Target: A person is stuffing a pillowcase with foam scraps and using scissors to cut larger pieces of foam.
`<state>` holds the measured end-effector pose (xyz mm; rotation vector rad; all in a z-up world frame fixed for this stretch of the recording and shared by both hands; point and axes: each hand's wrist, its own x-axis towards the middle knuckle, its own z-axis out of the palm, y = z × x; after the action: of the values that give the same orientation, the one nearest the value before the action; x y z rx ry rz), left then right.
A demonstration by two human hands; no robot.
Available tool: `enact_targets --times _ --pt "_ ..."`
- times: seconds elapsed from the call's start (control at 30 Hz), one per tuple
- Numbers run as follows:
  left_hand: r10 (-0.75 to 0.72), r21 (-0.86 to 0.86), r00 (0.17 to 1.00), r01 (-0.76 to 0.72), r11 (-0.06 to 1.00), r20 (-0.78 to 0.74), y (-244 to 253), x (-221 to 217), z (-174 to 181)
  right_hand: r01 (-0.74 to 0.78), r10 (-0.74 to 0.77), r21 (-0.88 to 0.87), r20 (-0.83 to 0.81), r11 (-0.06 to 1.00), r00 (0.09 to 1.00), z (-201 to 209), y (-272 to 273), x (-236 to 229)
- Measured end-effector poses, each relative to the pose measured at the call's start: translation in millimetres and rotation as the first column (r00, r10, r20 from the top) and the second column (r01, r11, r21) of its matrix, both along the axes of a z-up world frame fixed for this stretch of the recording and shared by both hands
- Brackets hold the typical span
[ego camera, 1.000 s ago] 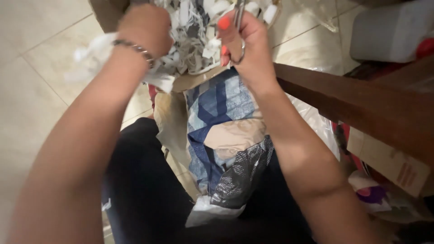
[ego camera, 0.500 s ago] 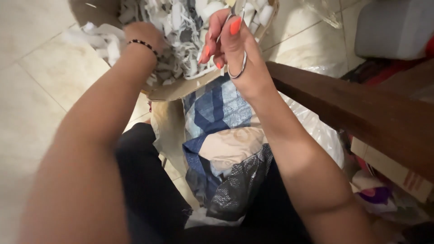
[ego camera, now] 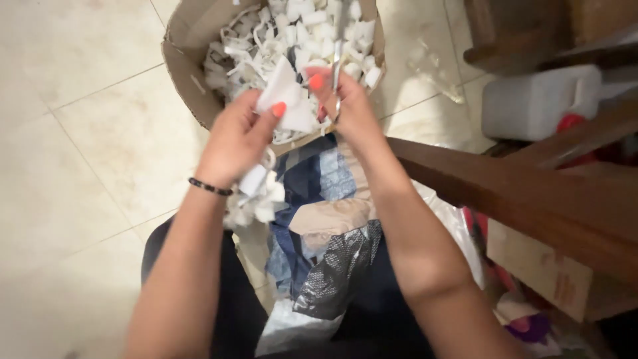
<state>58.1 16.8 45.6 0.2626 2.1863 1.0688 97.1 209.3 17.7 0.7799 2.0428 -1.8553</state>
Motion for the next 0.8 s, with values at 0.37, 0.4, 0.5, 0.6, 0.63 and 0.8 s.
enact_targets --times 0.37,0.4,0.5,0.6,0.63,0.8 --pt "0.363 0.452 0.916 -0.399 0.798 0.169 6.0 -20.3 -66.1 0.083 -0.082 -0.010 -0.299 0.997 0.951 -32.0 15.1 5.3" --pt "0.425 0.452 0.888 -0.455 0.767 0.174 -0.6 -27.9 -64.6 0.011 -0.014 -0.019 -0.198 1.000 0.980 -23.0 13.8 -1.1" --pt "0.521 0.509 0.772 -0.633 0.583 0.364 -8.1 -37.7 -74.8 -0.478 0.474 -0.026 -0.085 0.878 0.876 -38.6 24.8 13.8" --pt "0.514 0.559 0.781 -0.618 0.553 0.355 -14.0 -39.3 -64.2 -0.691 0.696 -0.087 0.060 0.718 0.715 -28.0 11.1 20.7" --pt "0.520 0.558 0.774 -0.626 0.545 0.361 -12.2 -40.0 -73.2 -0.698 0.704 -0.088 0.066 0.710 0.708 -26.1 7.2 19.0" --pt "0.416 0.537 0.852 -0.524 0.661 0.318 1.7 -32.0 -78.4 -0.685 0.708 0.191 -0.091 0.703 0.701 -11.1 -7.2 15.6"
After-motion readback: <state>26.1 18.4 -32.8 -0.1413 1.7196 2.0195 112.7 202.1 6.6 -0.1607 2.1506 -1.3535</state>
